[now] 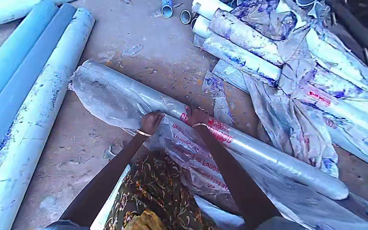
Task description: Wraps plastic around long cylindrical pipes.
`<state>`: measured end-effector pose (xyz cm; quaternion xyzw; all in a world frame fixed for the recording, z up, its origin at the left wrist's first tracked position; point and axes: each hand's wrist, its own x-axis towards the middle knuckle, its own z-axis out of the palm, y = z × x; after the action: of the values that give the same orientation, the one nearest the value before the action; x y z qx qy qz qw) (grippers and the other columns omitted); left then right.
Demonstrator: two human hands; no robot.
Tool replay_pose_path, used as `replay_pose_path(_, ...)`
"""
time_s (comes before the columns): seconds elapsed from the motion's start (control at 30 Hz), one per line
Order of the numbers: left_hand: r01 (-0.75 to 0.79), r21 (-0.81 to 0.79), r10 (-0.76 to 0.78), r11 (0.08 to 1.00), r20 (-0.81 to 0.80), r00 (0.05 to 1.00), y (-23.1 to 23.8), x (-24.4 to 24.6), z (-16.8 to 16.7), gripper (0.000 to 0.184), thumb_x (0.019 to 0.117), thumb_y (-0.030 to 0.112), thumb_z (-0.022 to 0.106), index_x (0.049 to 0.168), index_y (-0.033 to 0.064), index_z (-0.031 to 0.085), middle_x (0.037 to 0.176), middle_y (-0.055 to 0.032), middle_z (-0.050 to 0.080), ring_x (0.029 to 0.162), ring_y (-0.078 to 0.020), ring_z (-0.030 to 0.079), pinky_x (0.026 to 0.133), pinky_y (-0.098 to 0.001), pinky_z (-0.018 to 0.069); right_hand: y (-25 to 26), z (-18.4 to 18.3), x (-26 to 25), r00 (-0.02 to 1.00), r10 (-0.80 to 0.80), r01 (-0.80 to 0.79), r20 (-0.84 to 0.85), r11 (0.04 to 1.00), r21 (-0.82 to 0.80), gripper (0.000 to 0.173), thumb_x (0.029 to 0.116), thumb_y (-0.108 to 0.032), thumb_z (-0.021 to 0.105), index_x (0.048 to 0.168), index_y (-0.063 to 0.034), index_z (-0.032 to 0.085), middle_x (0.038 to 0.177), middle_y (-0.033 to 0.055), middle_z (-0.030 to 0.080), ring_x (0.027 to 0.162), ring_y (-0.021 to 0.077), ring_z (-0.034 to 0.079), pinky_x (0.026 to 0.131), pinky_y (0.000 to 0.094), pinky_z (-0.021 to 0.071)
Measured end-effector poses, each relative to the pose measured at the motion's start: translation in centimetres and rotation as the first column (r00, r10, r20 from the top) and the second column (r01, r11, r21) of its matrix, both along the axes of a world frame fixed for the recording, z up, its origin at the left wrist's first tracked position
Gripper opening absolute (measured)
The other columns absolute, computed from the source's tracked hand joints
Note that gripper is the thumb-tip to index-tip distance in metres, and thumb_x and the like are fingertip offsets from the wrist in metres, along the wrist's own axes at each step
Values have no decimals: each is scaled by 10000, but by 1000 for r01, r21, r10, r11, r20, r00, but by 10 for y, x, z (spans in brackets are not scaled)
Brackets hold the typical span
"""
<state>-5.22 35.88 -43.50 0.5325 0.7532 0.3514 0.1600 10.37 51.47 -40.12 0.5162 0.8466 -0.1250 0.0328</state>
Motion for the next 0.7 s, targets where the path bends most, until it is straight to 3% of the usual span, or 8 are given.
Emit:
replay_pose_path(0.1,-83,132,84,988,-5,996,-10,5,9,245,1016,97,579,977,-108,710,828,-268,689,795,-449,698,744,-635,523,15,-5,-11,992,-94,96,82,995,-19,699,1090,-560,292,1135,10,694,1145,266,703,1125,444,670,869,617,509)
replay_pose_path(0.17,-39,175,50,984,-58,997,-21,11,29,226,998,89,599,983,-90,736,821,-244,708,785,-419,711,744,-608,539,42,2,-13,987,-124,133,97,987,-89,775,1087,-584,227,1130,33,693,1204,285,680,1174,455,645,911,640,489)
replay_pose_path(0.27,-17,165,29,986,-71,997,-63,29,36,247,972,117,600,849,-58,722,735,-199,686,732,-370,709,705,-547,552,74,1,-21,985,-147,154,89,985,-77,791,1077,-607,236,1097,39,692,1182,301,676,1167,467,641,897,661,482)
replay_pose_path(0.37,30,170,-23,985,-43,999,-92,51,43,248,969,120,572,857,-36,728,794,-173,729,803,-332,736,788,-470,572,84,-1,-17,982,-165,170,88,984,-57,787,1071,-614,275,1061,54,692,1148,318,679,1153,484,641,892,672,472)
replay_pose_path(0.43,55,233,-46,971,-44,998,-98,64,47,247,958,109,565,912,-29,763,868,-150,768,868,-299,754,875,-418,574,86,1,-14,981,-165,172,101,983,-58,761,1085,-583,283,1074,62,687,1153,326,672,1159,489,633,899,667,467)
replay_pose_path(0.53,45,320,-28,946,-57,998,-103,77,51,247,965,125,561,903,-8,759,835,-124,759,836,-262,744,866,-381,569,70,4,-7,994,-76,71,76,995,64,634,1116,-463,313,1126,63,667,1133,346,670,1135,524,635,882,677,471)
replay_pose_path(0.63,24,338,-2,941,-64,998,-104,80,56,223,954,113,576,878,-6,749,809,-128,752,813,-265,750,832,-387,581,11,12,-11,963,236,-201,-133,951,233,413,1101,-259,424,1274,71,602,1165,366,639,1116,562,620,903,702,466)
replay_pose_path(0.7,21,304,-1,952,-67,998,-105,83,59,211,951,96,577,873,-17,736,799,-145,739,795,-294,742,811,-421,582,-49,21,-35,916,343,-330,-210,939,93,427,1090,-239,485,1410,37,545,1290,354,604,1205,541,586,983,686,442)
